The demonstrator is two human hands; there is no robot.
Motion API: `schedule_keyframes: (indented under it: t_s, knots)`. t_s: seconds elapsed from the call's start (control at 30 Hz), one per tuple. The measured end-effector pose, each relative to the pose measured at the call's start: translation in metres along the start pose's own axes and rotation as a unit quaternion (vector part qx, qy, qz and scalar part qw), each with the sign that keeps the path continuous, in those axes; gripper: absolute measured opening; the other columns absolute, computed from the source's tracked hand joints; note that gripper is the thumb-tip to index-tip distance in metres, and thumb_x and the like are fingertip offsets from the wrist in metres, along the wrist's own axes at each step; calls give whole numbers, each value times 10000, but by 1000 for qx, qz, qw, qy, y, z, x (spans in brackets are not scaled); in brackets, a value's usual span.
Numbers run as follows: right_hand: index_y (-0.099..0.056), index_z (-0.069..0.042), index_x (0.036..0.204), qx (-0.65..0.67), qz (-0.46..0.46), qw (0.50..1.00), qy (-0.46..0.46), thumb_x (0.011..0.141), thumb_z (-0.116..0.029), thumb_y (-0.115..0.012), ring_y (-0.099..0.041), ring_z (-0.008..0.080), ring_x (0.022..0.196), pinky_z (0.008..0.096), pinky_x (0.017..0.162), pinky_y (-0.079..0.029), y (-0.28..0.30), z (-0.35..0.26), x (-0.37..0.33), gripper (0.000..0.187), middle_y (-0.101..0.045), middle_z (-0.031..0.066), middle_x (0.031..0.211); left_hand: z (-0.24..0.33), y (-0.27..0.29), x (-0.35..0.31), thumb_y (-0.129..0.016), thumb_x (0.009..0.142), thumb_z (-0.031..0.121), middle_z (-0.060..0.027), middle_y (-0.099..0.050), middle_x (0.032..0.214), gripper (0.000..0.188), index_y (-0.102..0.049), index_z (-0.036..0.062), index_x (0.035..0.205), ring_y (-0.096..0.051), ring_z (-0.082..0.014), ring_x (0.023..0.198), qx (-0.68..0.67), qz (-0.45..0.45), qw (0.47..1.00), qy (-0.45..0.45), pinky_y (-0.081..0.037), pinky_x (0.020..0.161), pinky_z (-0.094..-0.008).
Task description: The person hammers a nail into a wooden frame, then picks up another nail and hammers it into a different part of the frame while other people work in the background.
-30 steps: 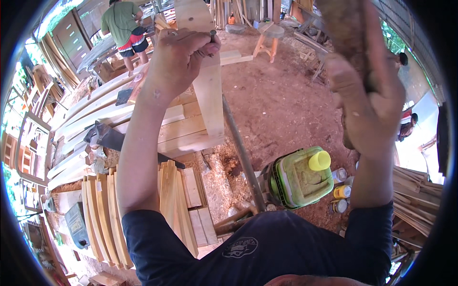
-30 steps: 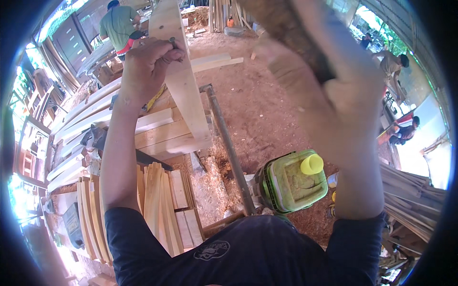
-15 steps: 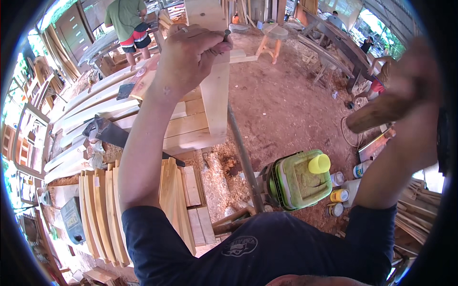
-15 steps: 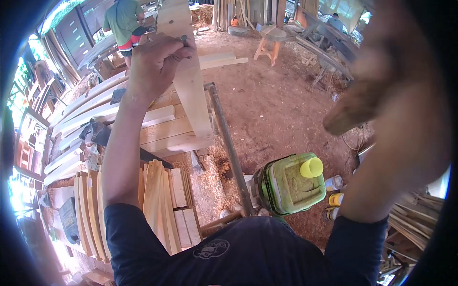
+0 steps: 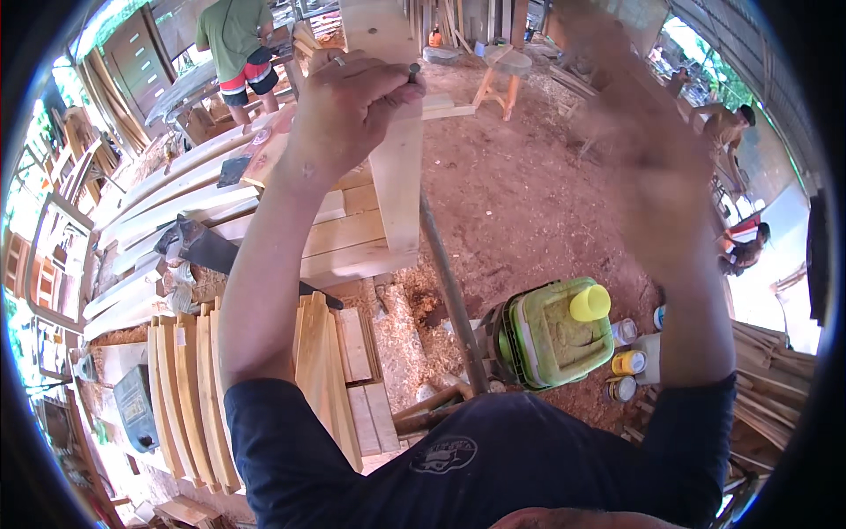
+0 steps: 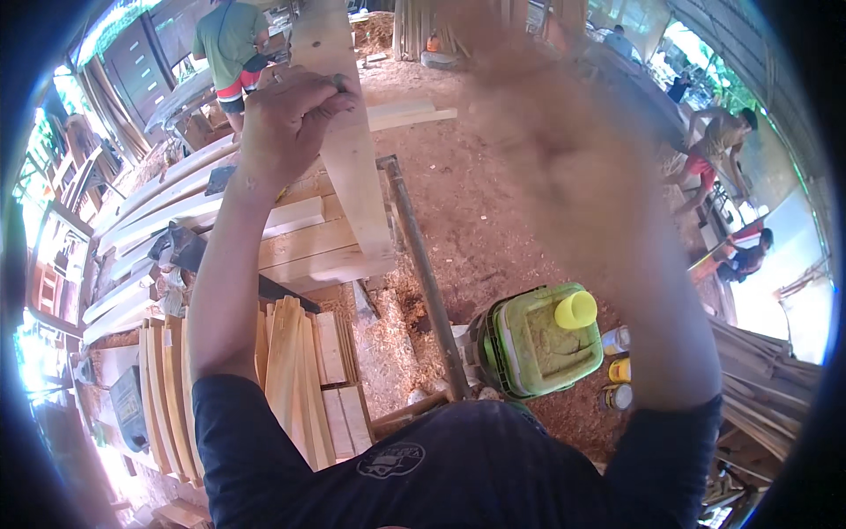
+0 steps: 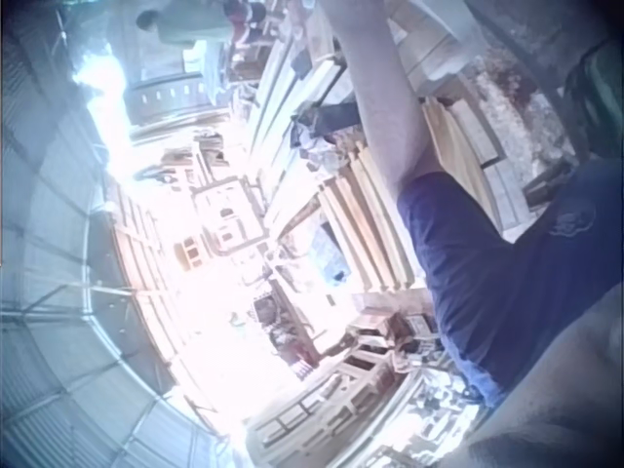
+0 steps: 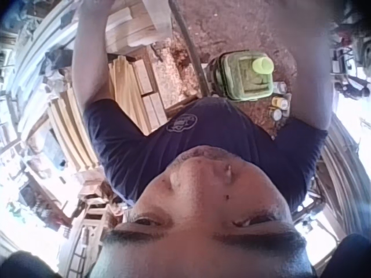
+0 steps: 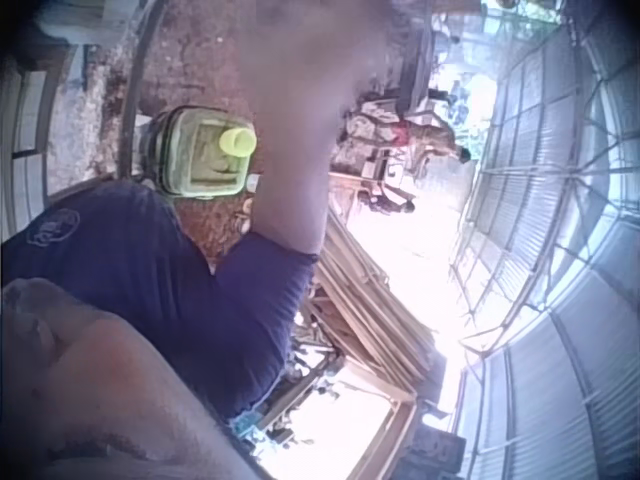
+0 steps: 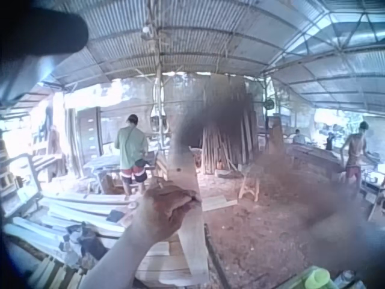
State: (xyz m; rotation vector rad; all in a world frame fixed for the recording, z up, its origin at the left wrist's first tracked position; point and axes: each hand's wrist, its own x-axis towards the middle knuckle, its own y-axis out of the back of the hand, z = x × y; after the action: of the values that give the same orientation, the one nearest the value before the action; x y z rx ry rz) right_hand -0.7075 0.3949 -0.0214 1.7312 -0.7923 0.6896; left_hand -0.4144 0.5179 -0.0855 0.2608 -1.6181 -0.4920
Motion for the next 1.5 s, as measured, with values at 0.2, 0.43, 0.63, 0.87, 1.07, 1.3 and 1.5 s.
schedule_keyframes:
  t_s: [0.2,0.43,0.63,0.87,1.07,1.3,1.5]
  knots:
    - [-536,-72,1432,118,31,991,-53,1008,-144,-617,-645,128,796,240,652,-517,37,-2,16,438,-702,99,1076,-4,13,-13,-754,795,78,-6,-749,845,76,-742,83,870,-691,-193,807,-19,-19,999,36,-431,783,-353]
    - [-531,-84,1452,-39,-162,986,17,1013,-250,-620,-669,200,891,313,834,-530,-13,-8,12,478,-707,124,1095,-2,7,-4,-740,809,5,-121,-714,833,52,-712,9,853,-671,-301,751,2,-12,999,-31,-529,686,-377]
    - [-543,-97,1451,-42,116,965,-233,1028,-341,-583,-680,220,948,342,831,-563,45,19,-8,490,-705,113,1163,-1,10,-5,-756,823,113,-35,-744,853,48,-751,90,866,-679,-216,811,15,-13,1000,-2,-451,762,-353]
    - [-596,-13,1350,-144,-117,981,59,993,-262,-625,-633,218,1153,344,951,-540,-11,-20,9,436,-668,118,1294,-1,8,-2,-749,824,107,-17,-748,849,43,-752,95,865,-682,-213,817,3,-20,1000,-1,-445,777,-360]
    - [-547,-85,1441,29,79,990,-110,952,-135,-672,-662,137,706,326,818,-573,17,-34,3,507,-679,169,1289,-3,6,1,-745,829,115,-21,-744,849,44,-755,102,870,-680,-221,804,11,-22,1000,-14,-438,795,-380]
    - [-466,-145,1517,-85,-169,981,-39,984,-149,-652,-717,239,946,358,953,-549,-9,-22,12,564,-666,181,1312,3,9,4,-758,831,137,-36,-739,852,61,-757,93,874,-674,-248,787,2,-43,999,12,-449,772,-376]
    - [-473,-152,1509,-13,-59,997,56,915,-57,-667,-725,265,1044,366,949,-530,-14,-16,8,632,-666,186,1298,4,4,0,-757,830,130,-56,-728,834,71,-748,75,872,-664,-276,767,-27,-30,998,38,-463,756,-387]
